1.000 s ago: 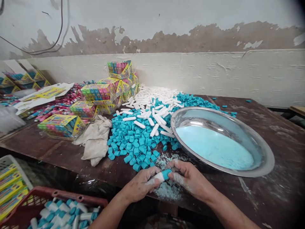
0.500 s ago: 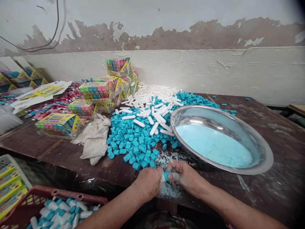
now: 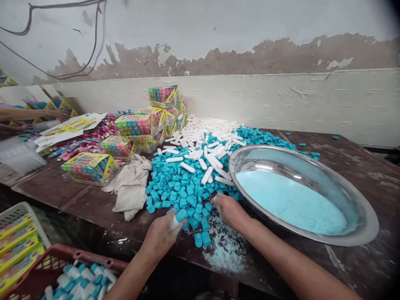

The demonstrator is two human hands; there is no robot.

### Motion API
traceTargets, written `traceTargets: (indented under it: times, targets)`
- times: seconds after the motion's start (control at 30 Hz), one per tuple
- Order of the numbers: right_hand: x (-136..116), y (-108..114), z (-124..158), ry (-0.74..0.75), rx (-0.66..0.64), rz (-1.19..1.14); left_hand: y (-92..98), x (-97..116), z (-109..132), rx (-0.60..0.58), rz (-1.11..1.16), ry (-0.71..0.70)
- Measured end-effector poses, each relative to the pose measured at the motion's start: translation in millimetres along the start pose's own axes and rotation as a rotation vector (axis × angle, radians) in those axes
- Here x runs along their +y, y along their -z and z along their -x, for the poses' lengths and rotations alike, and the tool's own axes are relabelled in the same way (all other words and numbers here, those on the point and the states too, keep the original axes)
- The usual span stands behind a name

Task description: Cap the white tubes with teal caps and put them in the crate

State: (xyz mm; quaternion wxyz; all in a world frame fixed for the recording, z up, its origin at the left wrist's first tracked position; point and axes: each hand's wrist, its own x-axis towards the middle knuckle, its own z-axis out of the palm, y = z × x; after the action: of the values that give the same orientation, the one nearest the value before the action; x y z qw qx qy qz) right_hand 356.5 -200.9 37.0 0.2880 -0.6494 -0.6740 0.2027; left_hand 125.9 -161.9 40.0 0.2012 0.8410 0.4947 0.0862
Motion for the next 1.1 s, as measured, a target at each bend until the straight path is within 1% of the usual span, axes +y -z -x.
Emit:
traceTargets:
  times: [0.1,0.27,0.37,0.47,0.53,0.63,0.7,0.8,0.83,0.87,0.93,1.0,1.07,1.1]
  targets:
    - [0,-10,-15,0.011,-0.054,0.104,1.3,-6,2,0.047,0.076,0.024]
    - [-10,-23,-28,0.044,-0.116,0.256,-8.6,-11,4,0.097,0.209,0.031]
    - [-15,-31,-31,0.043,-0.125,0.277,-15.8,-14,2,0.102,0.249,0.04]
    - [-15,-35,-31,0.012,-0.116,0.227,-19.5,-15,1,0.093,0.278,0.037]
    - [-12,-33,-31,-0.035,-0.09,0.158,-18.9,-12,1,0.096,0.325,0.016]
    - [-10,-26,-27,-0.113,-0.068,0.038,-15.4,-2,0,0.097,0.438,0.001]
    - [-11,-22,-19,-0.174,-0.066,-0.183,-14.3,8,-2,0.075,0.547,-0.006]
    - [-16,-21,-4,-0.275,-0.039,-0.66,-17.6,22,-7,0.035,0.681,-0.02]
    - [-18,-23,1,-0.301,-0.029,-0.768,-19.9,26,-9,0.031,0.7,-0.017]
    - [-18,-25,6,-0.313,-0.023,-0.813,-22.3,29,-10,0.032,0.707,-0.016]
    - [-18,-28,15,-0.316,-0.015,-0.782,-26.4,33,-12,0.043,0.692,-0.038]
    - [-17,-28,21,-0.276,0.045,-0.618,-28.5,35,-13,0.042,0.631,-0.09]
    - [-18,-23,24,-0.156,0.092,-0.392,-28.6,38,-13,0.014,0.543,-0.159]
    - [-20,-18,25,-0.076,0.086,-0.282,-28.1,40,-14,-0.005,0.504,-0.192]
